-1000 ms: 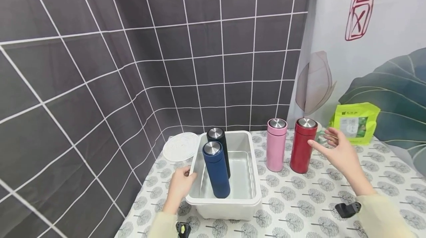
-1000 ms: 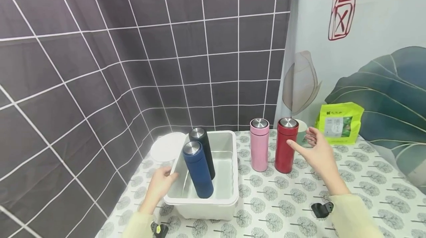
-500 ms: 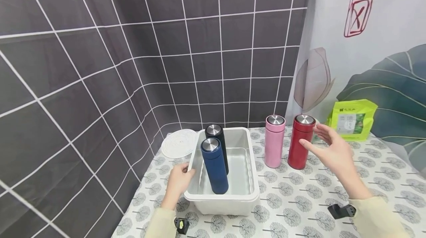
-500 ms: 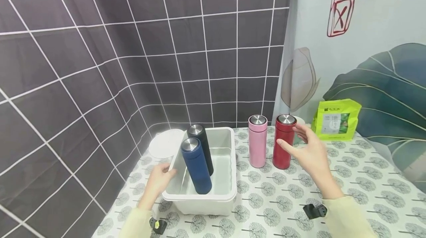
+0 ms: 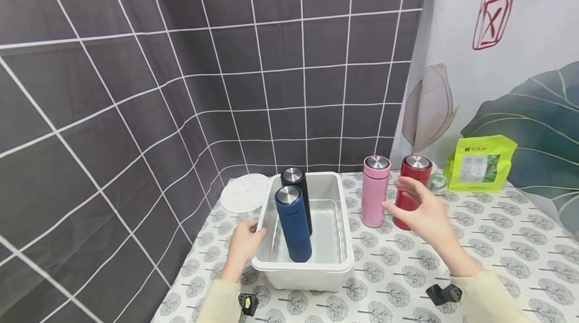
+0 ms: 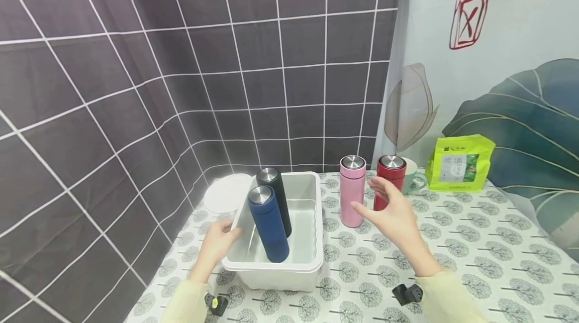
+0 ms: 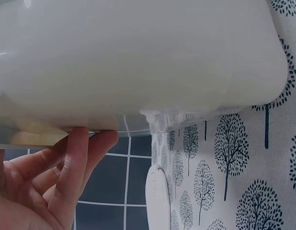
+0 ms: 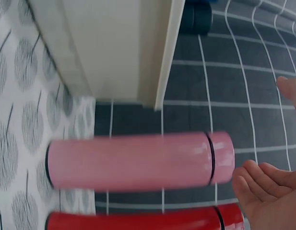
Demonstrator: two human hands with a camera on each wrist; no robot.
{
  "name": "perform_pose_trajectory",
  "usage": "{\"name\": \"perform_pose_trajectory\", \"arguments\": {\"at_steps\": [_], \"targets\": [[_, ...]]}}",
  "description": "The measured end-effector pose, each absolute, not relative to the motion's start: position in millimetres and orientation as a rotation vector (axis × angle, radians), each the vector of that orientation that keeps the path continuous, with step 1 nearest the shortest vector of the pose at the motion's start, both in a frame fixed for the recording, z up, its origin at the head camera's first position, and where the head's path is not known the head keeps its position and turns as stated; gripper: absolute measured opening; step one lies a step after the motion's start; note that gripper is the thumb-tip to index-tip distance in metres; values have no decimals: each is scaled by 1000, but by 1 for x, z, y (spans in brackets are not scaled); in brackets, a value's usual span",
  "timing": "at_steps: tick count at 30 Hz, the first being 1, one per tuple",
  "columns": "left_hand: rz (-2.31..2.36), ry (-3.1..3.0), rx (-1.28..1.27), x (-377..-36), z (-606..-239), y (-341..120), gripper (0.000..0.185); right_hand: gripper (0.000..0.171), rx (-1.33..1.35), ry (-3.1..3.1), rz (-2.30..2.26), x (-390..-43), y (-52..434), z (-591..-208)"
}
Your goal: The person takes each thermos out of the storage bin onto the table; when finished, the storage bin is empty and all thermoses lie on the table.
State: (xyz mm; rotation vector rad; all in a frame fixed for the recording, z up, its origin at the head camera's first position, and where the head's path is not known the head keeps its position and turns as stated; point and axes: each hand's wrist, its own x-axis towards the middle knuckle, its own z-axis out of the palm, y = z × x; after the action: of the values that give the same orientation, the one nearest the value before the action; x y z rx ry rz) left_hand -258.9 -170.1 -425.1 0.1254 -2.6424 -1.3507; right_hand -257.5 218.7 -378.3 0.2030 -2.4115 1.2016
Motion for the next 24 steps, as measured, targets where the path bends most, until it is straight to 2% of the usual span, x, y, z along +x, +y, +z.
{"name": "perform_pose_trajectory", "arguments": {"at_steps": [24], "targets": [[-1326,-2637,111,-259,-424,-170,32,74,646,-2542,1624,-263,127,-374]]}}
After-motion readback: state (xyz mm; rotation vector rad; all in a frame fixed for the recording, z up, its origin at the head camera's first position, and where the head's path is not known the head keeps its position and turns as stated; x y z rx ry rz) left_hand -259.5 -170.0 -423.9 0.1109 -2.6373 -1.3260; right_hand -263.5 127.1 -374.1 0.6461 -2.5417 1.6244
